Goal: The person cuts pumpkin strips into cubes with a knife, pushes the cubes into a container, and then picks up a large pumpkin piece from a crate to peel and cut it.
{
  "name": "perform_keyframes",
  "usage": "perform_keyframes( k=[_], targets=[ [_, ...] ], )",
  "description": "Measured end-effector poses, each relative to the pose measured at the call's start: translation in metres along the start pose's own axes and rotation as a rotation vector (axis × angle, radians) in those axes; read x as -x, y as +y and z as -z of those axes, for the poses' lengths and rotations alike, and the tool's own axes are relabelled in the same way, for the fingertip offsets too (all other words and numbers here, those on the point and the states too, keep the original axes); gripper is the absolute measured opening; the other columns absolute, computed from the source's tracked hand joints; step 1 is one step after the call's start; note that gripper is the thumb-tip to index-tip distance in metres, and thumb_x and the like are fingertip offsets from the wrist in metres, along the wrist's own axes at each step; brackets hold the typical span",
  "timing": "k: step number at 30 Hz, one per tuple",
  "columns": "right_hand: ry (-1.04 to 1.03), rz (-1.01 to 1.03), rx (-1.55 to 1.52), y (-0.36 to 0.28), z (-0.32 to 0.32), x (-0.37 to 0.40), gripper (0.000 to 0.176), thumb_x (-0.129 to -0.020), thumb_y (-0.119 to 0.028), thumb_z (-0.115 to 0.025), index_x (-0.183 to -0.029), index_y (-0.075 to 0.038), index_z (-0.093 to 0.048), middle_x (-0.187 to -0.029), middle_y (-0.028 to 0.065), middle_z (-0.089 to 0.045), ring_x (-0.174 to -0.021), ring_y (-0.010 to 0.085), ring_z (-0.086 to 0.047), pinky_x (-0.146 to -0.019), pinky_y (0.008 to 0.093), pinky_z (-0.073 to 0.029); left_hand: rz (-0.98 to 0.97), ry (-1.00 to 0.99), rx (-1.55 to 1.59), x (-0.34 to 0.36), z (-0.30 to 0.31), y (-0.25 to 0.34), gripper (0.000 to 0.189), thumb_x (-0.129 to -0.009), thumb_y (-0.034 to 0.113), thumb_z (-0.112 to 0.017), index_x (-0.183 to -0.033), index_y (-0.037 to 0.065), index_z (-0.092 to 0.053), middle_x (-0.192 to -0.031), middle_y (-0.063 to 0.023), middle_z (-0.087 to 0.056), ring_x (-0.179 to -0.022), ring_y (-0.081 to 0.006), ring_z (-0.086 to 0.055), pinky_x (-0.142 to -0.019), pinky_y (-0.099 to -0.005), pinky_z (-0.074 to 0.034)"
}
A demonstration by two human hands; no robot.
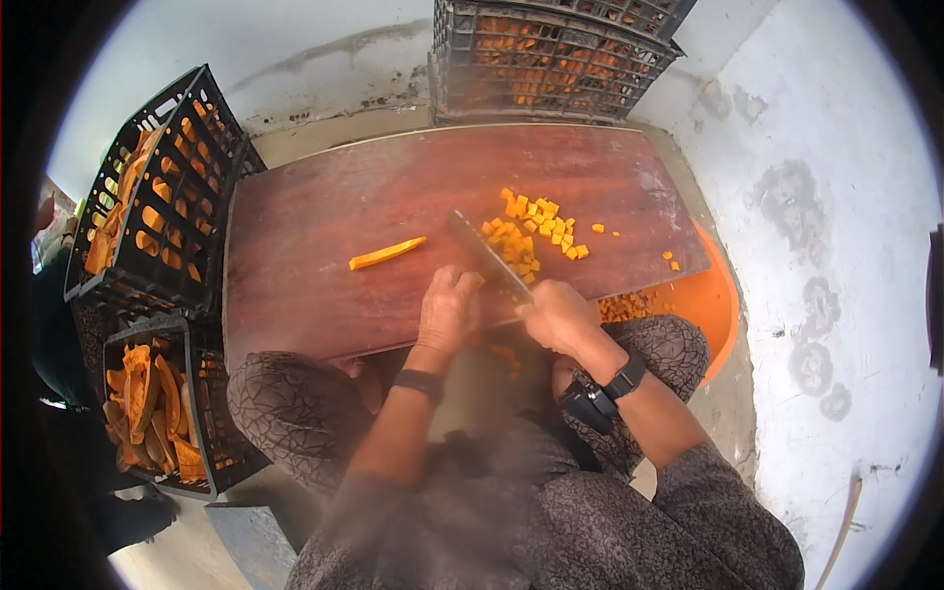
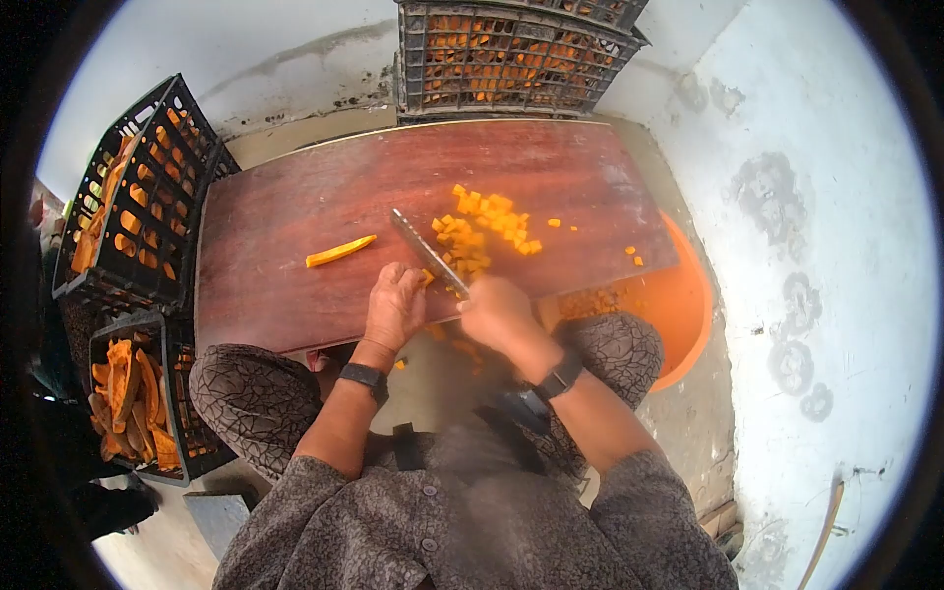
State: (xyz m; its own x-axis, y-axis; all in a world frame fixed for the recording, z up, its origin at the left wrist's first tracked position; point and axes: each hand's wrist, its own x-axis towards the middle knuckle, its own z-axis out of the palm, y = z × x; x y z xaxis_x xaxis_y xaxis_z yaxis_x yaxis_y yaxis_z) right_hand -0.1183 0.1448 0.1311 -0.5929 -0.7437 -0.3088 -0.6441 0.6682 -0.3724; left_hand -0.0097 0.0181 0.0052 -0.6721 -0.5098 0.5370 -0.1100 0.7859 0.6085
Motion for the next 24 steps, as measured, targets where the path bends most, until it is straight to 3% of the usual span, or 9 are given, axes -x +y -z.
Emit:
perform_keyframes(
  k=[2, 12, 15, 17, 21, 23, 24],
  targets=[
    [-0.08, -0.015, 0.003, -0.003, 0.005, 0.004, 0.032, -0.087, -0.026, -0.065, -0.09, 0.005, -0.07, -0.081, 0.0249, -0.068, -0.084, 0.042, -0.068, -0.075, 0.0459, -0.052, -0.002, 0.011, 0.008, -0.002, 0.0, 0.002, 0.021, -0.074, -0.004, -0.063, -0.094, 0.003, -0.064, -0.091, -0.0159, -0.058, -0.089, -0.036, -0.058, -0.076, -0.0431, -0.05],
    [-0.067, 0.052, 0.08, -0.002, -0.002, 0.008, 0.027, -0.085, -0.022, -0.066, -0.09, 0.004, -0.071, -0.09, 0.0281, -0.067, -0.091, 0.042, -0.066, -0.079, 0.0461, -0.051, 0.018, 0.017, 0.012, -0.001, -0.003, 0.0, 0.012, -0.075, -0.004, -0.065, -0.085, 0.002, -0.064, -0.091, -0.0152, -0.059, -0.089, -0.0353, -0.059, -0.077, -0.0426, -0.051],
    [-0.023, 0.122, 0.112, -0.005, -0.004, 0.007, 0.023, -0.085, -0.016, -0.063, -0.085, 0.006, -0.07, -0.082, 0.0268, -0.068, -0.081, 0.0401, -0.068, -0.074, 0.0448, -0.053, 0.027, 0.012, 0.01, -0.001, -0.003, -0.002, 0.011, -0.075, -0.004, -0.065, -0.085, 0.002, -0.064, -0.091, -0.0153, -0.06, -0.089, -0.0353, -0.059, -0.078, -0.0426, -0.051],
    [-0.179, 0.012, 0.074, -0.009, 0.0, 0.0, 0.022, -0.084, -0.012, -0.059, -0.079, 0.008, -0.068, -0.07, 0.0241, -0.066, -0.068, 0.037, -0.069, -0.067, 0.0431, -0.054, 0.028, 0.015, 0.015, 0.0, -0.004, -0.004, 0.011, -0.075, -0.003, -0.065, -0.085, 0.002, -0.064, -0.091, -0.0153, -0.06, -0.089, -0.0353, -0.059, -0.078, -0.0427, -0.051],
    [-0.216, -0.013, 0.072, -0.017, 0.011, -0.007, 0.022, -0.082, -0.01, -0.058, -0.075, 0.008, -0.067, -0.061, 0.0212, -0.064, -0.058, 0.0339, -0.067, -0.063, 0.0419, -0.054, 0.022, 0.037, 0.038, 0.0, -0.007, -0.005, 0.011, -0.075, -0.002, -0.067, -0.085, 0.003, -0.065, -0.091, -0.015, -0.06, -0.09, -0.0354, -0.059, -0.078, -0.0432, -0.051],
    [-0.257, -0.02, 0.146, -0.017, 0.005, -0.014, 0.019, -0.079, -0.009, -0.057, -0.092, 0.0, -0.069, -0.094, 0.0225, -0.069, -0.092, 0.0383, -0.067, -0.079, 0.0464, -0.052, 0.02, 0.04, 0.03, 0.0, -0.008, -0.004, 0.011, -0.075, -0.002, -0.067, -0.085, 0.004, -0.065, -0.092, -0.0147, -0.06, -0.089, -0.0354, -0.059, -0.079, -0.0432, -0.051],
    [-0.256, -0.019, 0.144, -0.015, -0.003, -0.018, 0.019, -0.079, -0.009, -0.057, -0.092, 0.0, -0.069, -0.094, 0.0225, -0.069, -0.092, 0.0383, -0.067, -0.079, 0.0464, -0.052, 0.027, 0.043, 0.034, 0.001, -0.01, -0.004, 0.011, -0.075, -0.002, -0.067, -0.084, 0.004, -0.065, -0.092, -0.0143, -0.061, -0.089, -0.0351, -0.059, -0.078, -0.0427, -0.051]
  ],
)
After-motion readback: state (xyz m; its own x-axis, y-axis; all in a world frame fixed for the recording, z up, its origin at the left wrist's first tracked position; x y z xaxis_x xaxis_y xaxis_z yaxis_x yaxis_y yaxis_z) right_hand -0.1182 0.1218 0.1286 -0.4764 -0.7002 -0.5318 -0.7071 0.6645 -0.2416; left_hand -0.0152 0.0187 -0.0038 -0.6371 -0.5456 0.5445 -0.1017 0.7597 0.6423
